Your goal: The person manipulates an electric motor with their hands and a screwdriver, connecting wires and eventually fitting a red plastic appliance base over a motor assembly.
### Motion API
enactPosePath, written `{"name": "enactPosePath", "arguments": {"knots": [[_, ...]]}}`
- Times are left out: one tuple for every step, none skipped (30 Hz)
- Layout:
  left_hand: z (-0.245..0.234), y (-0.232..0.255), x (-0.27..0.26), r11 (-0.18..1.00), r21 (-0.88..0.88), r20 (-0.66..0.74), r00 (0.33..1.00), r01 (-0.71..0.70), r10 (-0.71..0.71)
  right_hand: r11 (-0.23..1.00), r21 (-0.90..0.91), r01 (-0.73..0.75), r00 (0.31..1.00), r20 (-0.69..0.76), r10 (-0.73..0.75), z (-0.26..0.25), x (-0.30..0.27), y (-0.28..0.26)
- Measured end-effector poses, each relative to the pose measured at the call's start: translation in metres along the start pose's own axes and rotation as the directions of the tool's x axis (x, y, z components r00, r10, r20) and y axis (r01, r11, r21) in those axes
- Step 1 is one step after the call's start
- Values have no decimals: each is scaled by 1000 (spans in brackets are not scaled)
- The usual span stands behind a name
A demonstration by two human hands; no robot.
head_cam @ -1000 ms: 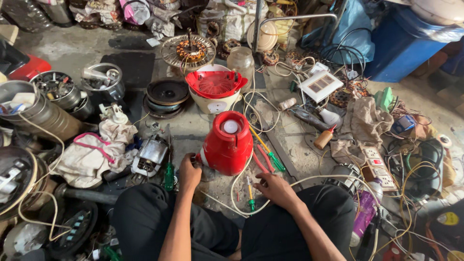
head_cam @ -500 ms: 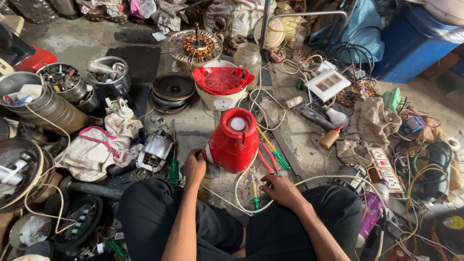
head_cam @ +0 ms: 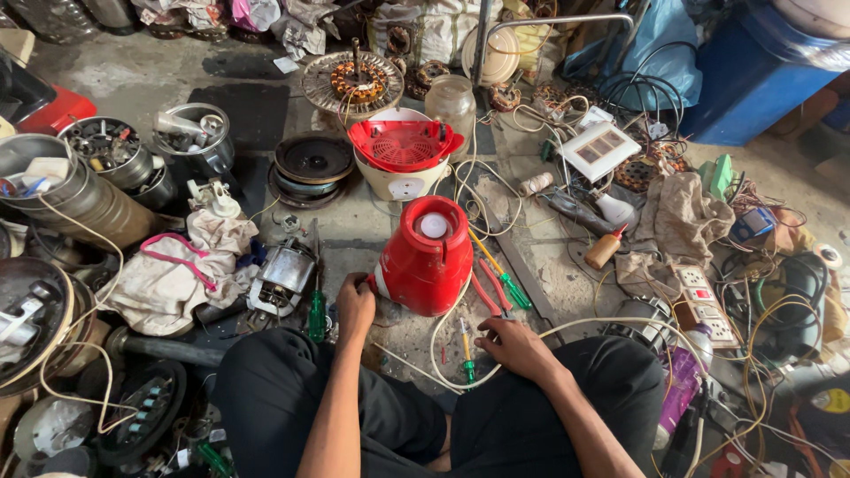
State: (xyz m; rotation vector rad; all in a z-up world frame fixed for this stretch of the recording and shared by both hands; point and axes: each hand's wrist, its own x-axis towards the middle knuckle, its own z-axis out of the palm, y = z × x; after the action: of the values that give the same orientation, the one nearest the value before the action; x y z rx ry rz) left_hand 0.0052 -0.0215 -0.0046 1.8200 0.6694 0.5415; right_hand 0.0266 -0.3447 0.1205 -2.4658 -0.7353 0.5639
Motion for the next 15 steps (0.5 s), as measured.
{"name": "enactPosePath", "arguments": {"knots": [[1, -3, 0, 1000, 5, -1, 1000, 1, -1, 1000, -5, -7, 1000, 3, 7, 0, 0, 0], [1, -5, 1, 1000, 10, -2, 1000, 2, -2, 1000, -1, -2, 1000, 1, 2, 0, 0, 0], [0, -7, 1, 1000, 19, -9, 1000, -5, 6, 1000, 4, 4, 1000, -1, -4, 1, 0, 1], [0, -8, 2, 1000, 28, -17, 1000, -13, 13, 1000, 9, 10, 1000, -3, -10, 1, 1, 1], [1, -9, 2, 999, 36, -24, 1000, -19, 20, 1000, 3, 2, 1000, 0, -2, 0, 1, 1], [3, -11, 3, 999, 38, -22, 1000, -17, 18, 1000, -2, -7, 1000, 3, 7, 0, 1, 1], [4, -12, 3, 999, 43, -22, 1000, -14, 15, 1000, -6, -13, 1000, 7, 13, 0, 1, 0], [4, -14, 3, 999, 49, -23, 1000, -11, 12, 1000, -7, -24, 1000, 14, 24, 0, 2, -1], [4, -16, 4, 999, 45, -28, 999, -16, 18, 999, -8, -37, 999, 20, 37, 0, 2, -2], [5, -18, 4, 999, 42, -34, 999, -22, 23, 999, -9, -50, 998, 26, 50, 0, 2, -3], [6, -19, 5, 999, 38, -37, 999, -29, 30, 999, -9, -45, 999, 22, 46, -1, 1, -4], [7, -20, 5, 998, 41, -45, 998, -36, 38, 999, -10, -41, 999, 18, 41, -2, 1, -6], [7, -20, 5, 998, 45, -52, 998, -44, 46, 999, -9, -37, 999, 13, 38, -3, 0, -9], [6, -19, 5, 997, 48, -58, 997, -52, 55, 998, -6, -55, 998, 20, 55, -4, 0, -11], [6, -17, 4, 999, 45, -41, 999, -31, 33, 997, -3, -74, 997, 26, 74, -5, -2, -13]]}}
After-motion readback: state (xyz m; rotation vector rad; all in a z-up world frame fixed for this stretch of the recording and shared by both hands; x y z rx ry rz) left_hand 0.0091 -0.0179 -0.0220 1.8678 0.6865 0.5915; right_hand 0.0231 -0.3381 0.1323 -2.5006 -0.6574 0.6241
